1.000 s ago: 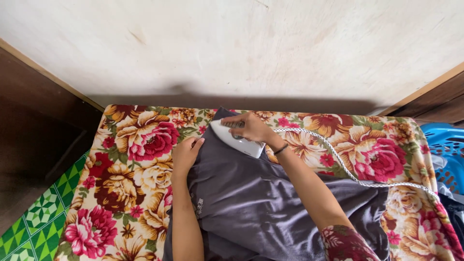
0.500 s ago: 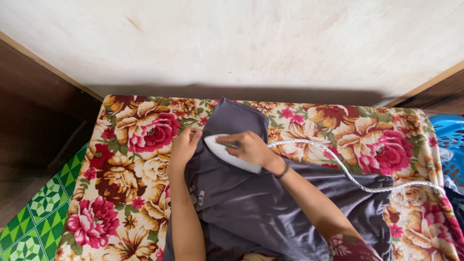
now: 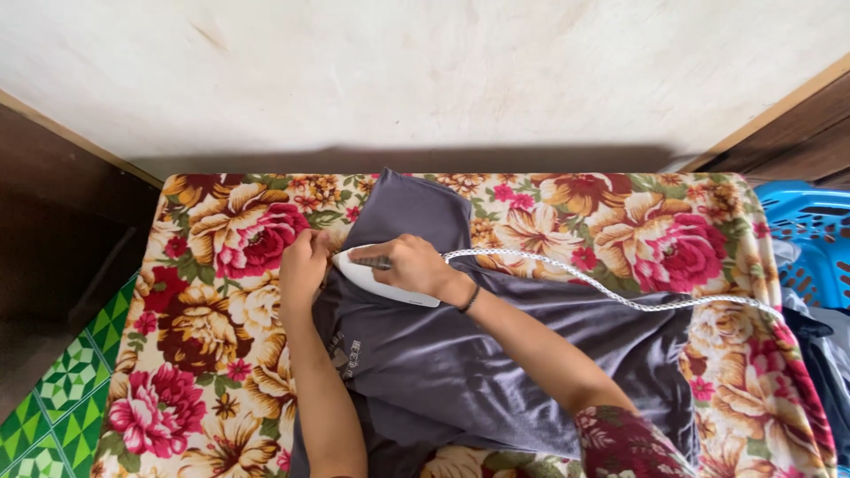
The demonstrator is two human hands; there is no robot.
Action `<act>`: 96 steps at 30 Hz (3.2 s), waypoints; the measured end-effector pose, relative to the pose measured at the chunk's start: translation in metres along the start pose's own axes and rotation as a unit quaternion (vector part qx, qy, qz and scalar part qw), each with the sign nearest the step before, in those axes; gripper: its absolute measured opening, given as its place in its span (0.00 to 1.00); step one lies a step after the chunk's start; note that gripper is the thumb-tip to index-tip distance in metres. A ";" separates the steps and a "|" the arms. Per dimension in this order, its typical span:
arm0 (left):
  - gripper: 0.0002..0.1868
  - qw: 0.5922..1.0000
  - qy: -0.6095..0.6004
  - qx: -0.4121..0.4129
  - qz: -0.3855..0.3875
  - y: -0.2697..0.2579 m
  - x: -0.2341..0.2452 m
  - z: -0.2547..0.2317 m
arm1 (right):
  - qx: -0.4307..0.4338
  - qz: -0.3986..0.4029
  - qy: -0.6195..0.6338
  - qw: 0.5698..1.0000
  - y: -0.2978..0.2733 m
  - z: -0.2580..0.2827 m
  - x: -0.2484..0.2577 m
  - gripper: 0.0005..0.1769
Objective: The person irons a grey t-shirt on a floral patterned surface and then folds it neatly.
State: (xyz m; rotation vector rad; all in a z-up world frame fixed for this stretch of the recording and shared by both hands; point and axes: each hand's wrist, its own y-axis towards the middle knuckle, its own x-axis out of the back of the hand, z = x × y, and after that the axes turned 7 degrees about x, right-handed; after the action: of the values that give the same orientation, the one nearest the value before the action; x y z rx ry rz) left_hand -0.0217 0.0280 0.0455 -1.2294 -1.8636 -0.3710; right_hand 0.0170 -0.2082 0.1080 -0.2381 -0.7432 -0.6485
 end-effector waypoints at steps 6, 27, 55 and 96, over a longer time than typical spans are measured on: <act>0.23 0.998 0.067 -0.009 0.001 0.000 -0.013 -0.004 | 0.051 0.009 0.052 0.997 -0.032 0.013 0.012 0.26; 0.22 0.995 0.096 -0.023 0.026 0.011 -0.031 0.005 | -0.116 -0.179 -0.148 0.966 -0.004 -0.076 0.081 0.31; 0.24 0.986 0.090 -0.067 -0.122 0.022 -0.088 0.019 | -0.082 -0.720 0.262 0.637 -0.379 -0.287 0.188 0.23; 0.18 0.914 0.007 -0.400 -0.065 -0.011 0.003 -0.080 | 0.033 -0.278 -0.122 0.952 -0.280 -0.163 0.122 0.23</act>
State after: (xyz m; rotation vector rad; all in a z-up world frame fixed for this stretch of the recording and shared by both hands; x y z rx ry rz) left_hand 0.0075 -0.0263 0.0979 -1.6036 -1.8317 -1.3086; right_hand -0.0003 -0.5512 0.0687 -0.0416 -1.0839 -1.1397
